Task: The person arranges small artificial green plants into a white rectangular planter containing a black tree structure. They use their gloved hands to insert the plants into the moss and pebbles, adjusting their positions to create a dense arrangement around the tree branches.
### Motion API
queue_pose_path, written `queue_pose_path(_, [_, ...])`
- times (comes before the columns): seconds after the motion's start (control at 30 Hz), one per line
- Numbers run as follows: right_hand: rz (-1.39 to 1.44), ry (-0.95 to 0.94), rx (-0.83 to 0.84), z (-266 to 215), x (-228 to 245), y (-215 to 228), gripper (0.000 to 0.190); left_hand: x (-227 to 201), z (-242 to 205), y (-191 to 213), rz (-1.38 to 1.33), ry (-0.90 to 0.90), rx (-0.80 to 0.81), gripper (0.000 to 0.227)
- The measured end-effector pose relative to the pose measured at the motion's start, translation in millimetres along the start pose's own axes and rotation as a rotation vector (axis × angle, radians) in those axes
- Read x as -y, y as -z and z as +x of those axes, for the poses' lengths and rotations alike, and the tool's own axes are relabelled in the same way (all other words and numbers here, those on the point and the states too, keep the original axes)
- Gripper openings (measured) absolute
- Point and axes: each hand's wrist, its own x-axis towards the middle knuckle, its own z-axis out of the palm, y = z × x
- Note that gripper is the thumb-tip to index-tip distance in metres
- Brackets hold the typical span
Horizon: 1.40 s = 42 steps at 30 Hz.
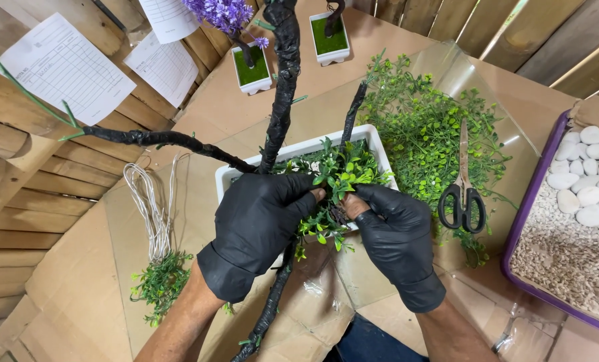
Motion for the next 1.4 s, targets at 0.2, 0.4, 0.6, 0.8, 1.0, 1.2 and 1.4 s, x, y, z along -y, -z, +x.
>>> queue_pose_path(0.2, [-0.047,0.009,-0.03,2,-1,-3,0.018,-1,-1,-7,-0.209,0.052,-0.037,0.02])
queue_pose_path(0.4, [-0.148,0.015,-0.11,3,4,-12,0.028,-2,-2,-10,-0.324,0.048,-0.057,0.017])
queue_pose_path(0.6, [-0.124,-0.013,-0.068,5,5,-10,0.031,7,1,-19,-0.325,0.028,-0.067,0.015])
queue_pose_path(0.8, [0.011,-0.031,-0.038,4,-1,-4,0.025,9,1,-22,-0.259,0.019,-0.063,0.013])
queue_pose_path(1.0, [-0.013,-0.003,-0.067,4,-30,-11,0.026,7,1,-19,-0.275,0.014,-0.058,0.014])
queue_pose_path(1.2, [-0.065,-0.024,-0.036,5,6,-10,0.017,2,0,-19,-0.424,0.034,-0.065,0.019])
queue_pose_path(1.4, [-0.073,-0.027,-0.061,4,-8,-14,0.024,8,0,-30,-0.517,0.03,-0.133,0.022])
